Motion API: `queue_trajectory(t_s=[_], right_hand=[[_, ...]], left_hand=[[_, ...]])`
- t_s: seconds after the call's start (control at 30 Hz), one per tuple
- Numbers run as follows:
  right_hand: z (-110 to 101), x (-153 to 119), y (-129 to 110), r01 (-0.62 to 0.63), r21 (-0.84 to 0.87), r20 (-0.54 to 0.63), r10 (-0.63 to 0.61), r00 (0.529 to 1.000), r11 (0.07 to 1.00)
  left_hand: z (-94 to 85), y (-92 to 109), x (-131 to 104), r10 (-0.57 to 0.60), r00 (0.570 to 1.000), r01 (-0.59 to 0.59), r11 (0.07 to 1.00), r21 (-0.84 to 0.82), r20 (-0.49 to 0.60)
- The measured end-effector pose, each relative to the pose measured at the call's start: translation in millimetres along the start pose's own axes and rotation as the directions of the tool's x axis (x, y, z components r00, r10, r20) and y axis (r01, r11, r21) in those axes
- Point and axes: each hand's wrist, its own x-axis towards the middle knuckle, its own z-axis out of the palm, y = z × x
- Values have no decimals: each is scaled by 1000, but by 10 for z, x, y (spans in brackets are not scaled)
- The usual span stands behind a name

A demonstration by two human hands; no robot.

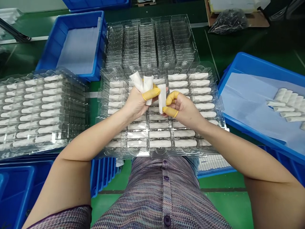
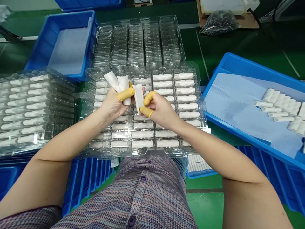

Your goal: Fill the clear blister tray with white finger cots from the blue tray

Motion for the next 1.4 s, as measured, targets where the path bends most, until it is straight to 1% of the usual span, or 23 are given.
queue_trajectory(t_s=[0.07,0.13,0.2,0.27,0.33,0.4,0.5,0.57,0.67,0.73,0.8,0.87,0.93,0.97,1.0,1.03,1.1,1.17,1.23,1.3,1.4], right_hand=[[-11,-2,-37,-110,158,91,96,991,981],[-11,2,-66,-230,300,193,177,965,926],[6,7,-76,-325,390,281,224,933,862],[34,9,-69,-374,436,324,245,914,819],[53,10,-52,-393,458,333,256,908,797],[44,11,-36,-391,491,311,263,913,779],[-16,19,-22,-353,552,223,274,936,756],[-61,30,-17,-313,549,159,271,949,775],[-104,54,0,-259,441,86,247,965,859],[-125,73,16,-231,304,62,223,973,924],[-163,88,17,-189,134,63,182,981,973],[-235,99,-12,-100,-45,50,102,994,994],[-347,123,-75,20,-233,-9,-22,1000,972],[-415,147,-114,73,-338,-44,-94,995,938],[-487,181,-153,115,-451,-66,-162,985,885],[-559,226,-186,144,-565,-69,-220,973,812],[-682,347,-225,169,-760,-25,-288,957,627],[-751,492,-217,169,-879,43,-278,960,445],[-749,629,-172,164,-933,91,-231,969,320],[-692,727,-122,175,-953,124,-211,970,248],[-563,746,-106,213,-955,156,-260,953,207]], left_hand=[[-17,6,19,-25,999,25,1000,-10,-33],[-37,14,34,-47,997,45,998,-32,-61],[-51,22,41,-64,996,61,997,-55,-64],[-59,26,40,-87,995,84,994,-68,-49],[-68,25,43,-109,993,107,992,-66,-36],[-80,20,55,-105,994,103,993,-52,-42],[-98,9,83,-49,996,46,998,-36,-80],[-95,1,90,-29,995,27,999,-27,-98],[-65,-20,71,-44,995,43,999,-8,-89],[-44,-36,49,-48,996,49,999,10,-76],[-36,-45,37,-57,996,60,997,39,-71],[-43,-39,42,-65,994,70,996,61,-84],[-55,-18,61,-59,992,65,996,61,-108],[-59,-4,73,-46,992,53,997,53,-121],[-60,9,85,-30,991,36,998,42,-132],[-61,20,95,-13,990,18,999,31,-139],[-60,27,111,11,990,-9,1000,13,-143],[-65,13,119,13,990,-13,1000,6,-137],[-82,-11,128,0,991,0,1000,5,-135],[-108,-33,139,-9,990,10,1000,4,-140],[-146,-41,160,-12,987,12,1000,-2,-157]])
